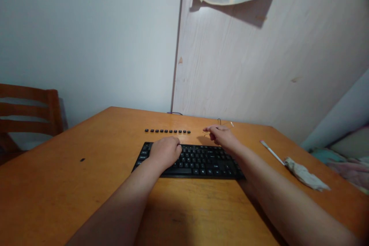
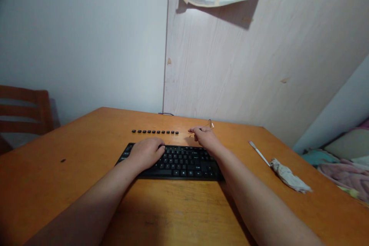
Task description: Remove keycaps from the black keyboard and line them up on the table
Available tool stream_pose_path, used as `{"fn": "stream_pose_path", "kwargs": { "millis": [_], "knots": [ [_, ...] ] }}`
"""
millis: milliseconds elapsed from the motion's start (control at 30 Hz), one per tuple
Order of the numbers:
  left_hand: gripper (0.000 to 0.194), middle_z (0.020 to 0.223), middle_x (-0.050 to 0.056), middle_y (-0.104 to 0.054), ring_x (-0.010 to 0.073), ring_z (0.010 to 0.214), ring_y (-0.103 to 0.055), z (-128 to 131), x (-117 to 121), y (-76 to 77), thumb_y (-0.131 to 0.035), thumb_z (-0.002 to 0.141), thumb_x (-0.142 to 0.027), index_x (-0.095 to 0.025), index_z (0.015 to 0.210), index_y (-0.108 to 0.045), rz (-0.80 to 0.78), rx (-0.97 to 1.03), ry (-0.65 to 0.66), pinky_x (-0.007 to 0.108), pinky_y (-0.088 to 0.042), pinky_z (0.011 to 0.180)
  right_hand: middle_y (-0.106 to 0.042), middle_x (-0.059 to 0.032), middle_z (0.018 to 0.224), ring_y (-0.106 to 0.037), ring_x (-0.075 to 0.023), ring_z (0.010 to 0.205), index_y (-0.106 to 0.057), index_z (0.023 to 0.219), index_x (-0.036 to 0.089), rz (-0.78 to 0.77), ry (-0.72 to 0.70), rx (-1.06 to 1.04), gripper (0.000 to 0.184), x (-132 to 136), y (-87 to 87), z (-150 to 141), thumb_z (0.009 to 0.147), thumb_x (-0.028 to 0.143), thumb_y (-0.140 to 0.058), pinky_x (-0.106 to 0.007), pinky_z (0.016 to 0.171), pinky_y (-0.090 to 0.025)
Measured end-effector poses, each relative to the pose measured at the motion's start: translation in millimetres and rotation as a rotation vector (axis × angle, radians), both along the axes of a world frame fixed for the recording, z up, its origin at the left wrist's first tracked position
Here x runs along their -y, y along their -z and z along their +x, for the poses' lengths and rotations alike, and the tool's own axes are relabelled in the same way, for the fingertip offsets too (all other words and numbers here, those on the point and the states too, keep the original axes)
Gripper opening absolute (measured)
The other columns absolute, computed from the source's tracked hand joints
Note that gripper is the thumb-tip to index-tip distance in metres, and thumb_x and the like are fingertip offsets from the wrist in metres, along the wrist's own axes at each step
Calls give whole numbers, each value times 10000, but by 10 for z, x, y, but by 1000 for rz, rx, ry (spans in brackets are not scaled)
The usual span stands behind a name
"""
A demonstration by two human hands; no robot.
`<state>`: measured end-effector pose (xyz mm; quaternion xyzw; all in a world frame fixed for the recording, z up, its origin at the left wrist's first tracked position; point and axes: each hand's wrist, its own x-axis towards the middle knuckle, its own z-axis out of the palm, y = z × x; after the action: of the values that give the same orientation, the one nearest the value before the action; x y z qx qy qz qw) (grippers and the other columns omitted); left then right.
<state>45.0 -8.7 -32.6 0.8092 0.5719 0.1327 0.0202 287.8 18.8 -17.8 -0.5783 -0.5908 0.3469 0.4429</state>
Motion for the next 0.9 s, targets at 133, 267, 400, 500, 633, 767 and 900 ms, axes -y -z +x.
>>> {"fn": "stream_pose_path", "kwargs": {
  "millis": [133,267,400,500,633,767,900],
  "knots": [
    [331,1011,93,-719,270,959,-649,6,16,-30,-417,892,-374,-238,970,-708,2,-9,-4,370,-487,771,-487,65,524,-352,-87,403,-561,825,201,19,-43,-91,245,232,0,88,753,426,-624,-218,410,-255],
    [335,1007,99,-715,277,945,-647,5,21,-35,-420,894,-388,-232,956,-710,7,-8,10,382,-483,769,-507,65,562,-379,-86,418,-517,826,212,-6,-34,-78,294,314,-7,113,711,432,-674,-217,415,-268],
    [340,1027,105,-710,273,972,-639,5,19,-24,-419,900,-392,-234,980,-709,-4,11,5,386,-477,799,-503,61,572,-373,-80,431,-555,821,190,-3,-67,-72,325,326,12,42,687,445,-707,-223,426,-284],
    [339,1037,107,-710,279,976,-640,7,15,-19,-421,900,-388,-237,997,-709,-9,14,0,393,-479,799,-500,55,556,-371,-83,439,-566,782,180,28,-87,-66,341,315,71,-16,726,493,-688,-226,435,-287],
    [337,1034,103,-709,283,967,-641,5,10,-16,-421,896,-380,-239,996,-711,-1,3,6,399,-485,794,-537,27,559,-431,-106,472,-574,754,176,101,-25,34,362,280,153,-51,799,533,-612,-237,474,-334],
    [335,1019,99,-711,286,959,-643,8,13,-15,-422,890,-374,-241,991,-712,6,-4,9,401,-490,781,-562,5,567,-499,-141,526,-580,738,180,159,31,153,358,243,210,-54,818,529,-585,-257,522,-380],
    [327,1015,98,-713,284,953,-647,10,9,-5,-429,885,-373,-238,980,-712,19,-3,9,387,-489,765,-593,-13,603,-545,-163,579,-591,731,183,184,45,274,347,223,253,-55,828,515,-569,-270,562,-403]
  ]
}}
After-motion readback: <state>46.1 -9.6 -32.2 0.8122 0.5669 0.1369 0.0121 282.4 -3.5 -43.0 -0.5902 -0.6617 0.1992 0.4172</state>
